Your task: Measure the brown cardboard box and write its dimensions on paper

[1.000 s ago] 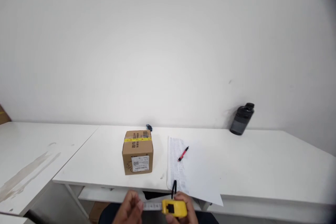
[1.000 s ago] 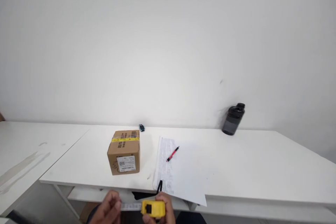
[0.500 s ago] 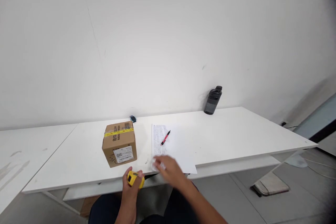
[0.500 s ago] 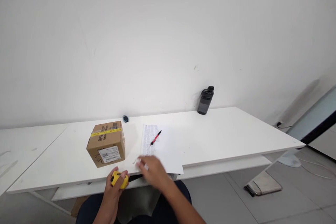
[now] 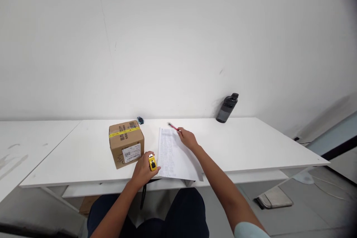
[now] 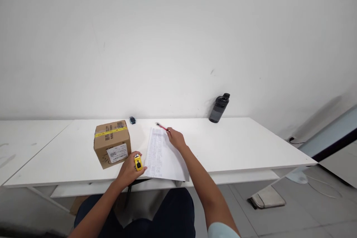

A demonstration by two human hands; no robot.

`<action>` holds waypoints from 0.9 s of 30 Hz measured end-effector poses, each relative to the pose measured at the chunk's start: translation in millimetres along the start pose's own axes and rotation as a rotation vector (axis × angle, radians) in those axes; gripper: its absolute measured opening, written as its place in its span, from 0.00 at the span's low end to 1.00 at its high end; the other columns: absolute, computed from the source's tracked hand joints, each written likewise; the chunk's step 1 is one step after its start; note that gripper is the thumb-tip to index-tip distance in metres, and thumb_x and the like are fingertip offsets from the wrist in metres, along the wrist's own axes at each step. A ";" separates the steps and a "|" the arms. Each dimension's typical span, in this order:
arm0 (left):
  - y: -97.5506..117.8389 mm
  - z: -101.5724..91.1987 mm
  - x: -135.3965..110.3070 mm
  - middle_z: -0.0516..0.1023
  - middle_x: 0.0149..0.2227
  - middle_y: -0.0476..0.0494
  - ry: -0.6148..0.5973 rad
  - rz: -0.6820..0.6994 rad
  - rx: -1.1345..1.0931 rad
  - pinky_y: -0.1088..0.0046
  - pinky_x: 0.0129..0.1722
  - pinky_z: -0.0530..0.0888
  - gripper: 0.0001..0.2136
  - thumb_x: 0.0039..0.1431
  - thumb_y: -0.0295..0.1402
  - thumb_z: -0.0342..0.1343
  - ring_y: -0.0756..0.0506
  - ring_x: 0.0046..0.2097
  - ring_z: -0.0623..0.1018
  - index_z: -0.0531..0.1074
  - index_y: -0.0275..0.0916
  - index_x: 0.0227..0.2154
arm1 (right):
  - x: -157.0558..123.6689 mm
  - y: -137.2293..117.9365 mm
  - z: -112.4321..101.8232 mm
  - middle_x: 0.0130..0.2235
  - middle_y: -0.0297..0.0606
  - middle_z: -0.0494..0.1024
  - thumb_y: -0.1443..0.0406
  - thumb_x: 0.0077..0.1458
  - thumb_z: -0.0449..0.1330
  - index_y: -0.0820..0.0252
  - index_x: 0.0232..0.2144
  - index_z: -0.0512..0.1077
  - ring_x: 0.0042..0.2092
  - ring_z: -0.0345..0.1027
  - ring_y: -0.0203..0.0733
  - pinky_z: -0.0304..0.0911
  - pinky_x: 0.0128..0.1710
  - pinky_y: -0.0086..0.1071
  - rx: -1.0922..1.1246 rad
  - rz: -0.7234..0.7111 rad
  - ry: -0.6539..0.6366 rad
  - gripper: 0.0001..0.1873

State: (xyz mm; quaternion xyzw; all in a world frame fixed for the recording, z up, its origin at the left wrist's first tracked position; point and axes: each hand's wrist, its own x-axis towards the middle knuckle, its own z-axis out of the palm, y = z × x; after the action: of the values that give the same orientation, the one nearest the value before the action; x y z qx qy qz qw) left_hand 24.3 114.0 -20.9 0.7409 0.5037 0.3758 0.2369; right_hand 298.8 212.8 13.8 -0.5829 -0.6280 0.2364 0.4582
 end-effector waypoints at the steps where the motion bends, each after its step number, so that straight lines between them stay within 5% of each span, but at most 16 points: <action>1: 0.0 0.1 -0.7 0.75 0.46 0.40 -0.009 -0.012 0.003 0.57 0.50 0.70 0.25 0.46 0.39 0.65 0.35 0.49 0.76 0.66 0.43 0.47 | -5.1 1.7 1.7 0.25 0.30 0.70 0.51 0.58 0.57 0.55 0.34 0.71 0.28 0.63 0.39 0.58 0.33 0.32 0.026 -0.006 0.020 0.14; 8: -6.7 -0.6 6.4 0.72 0.48 0.37 -0.106 -0.166 -0.099 0.58 0.50 0.68 0.35 0.46 0.49 0.65 0.35 0.51 0.73 0.59 0.41 0.54 | -38.0 15.8 31.9 0.25 0.31 0.66 0.41 0.57 0.48 0.56 0.26 0.66 0.29 0.59 0.39 0.58 0.32 0.32 0.197 0.053 0.066 0.27; 13: -7.7 -2.8 8.7 0.73 0.45 0.40 -0.103 -0.180 -0.189 0.62 0.48 0.68 0.21 0.63 0.50 0.48 0.41 0.45 0.74 0.60 0.41 0.51 | -38.4 22.1 36.9 0.22 0.30 0.65 0.43 0.58 0.48 0.57 0.24 0.68 0.27 0.60 0.40 0.57 0.31 0.32 0.242 0.102 0.025 0.26; 27: 0.0 -11.1 13.7 0.74 0.41 0.46 -0.060 -0.234 -0.428 0.69 0.40 0.71 0.13 0.61 0.46 0.49 0.44 0.40 0.73 0.66 0.44 0.40 | -37.9 23.2 32.9 0.22 0.33 0.69 0.51 0.56 0.53 0.57 0.17 0.64 0.28 0.61 0.41 0.56 0.32 0.33 0.191 0.164 0.021 0.22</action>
State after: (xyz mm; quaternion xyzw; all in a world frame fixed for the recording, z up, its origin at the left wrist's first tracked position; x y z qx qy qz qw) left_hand 18.3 126.4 -9.8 0.6213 0.4879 0.4216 0.4451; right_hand 278.9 189.5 -32.3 -0.5884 -0.5480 0.3258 0.4974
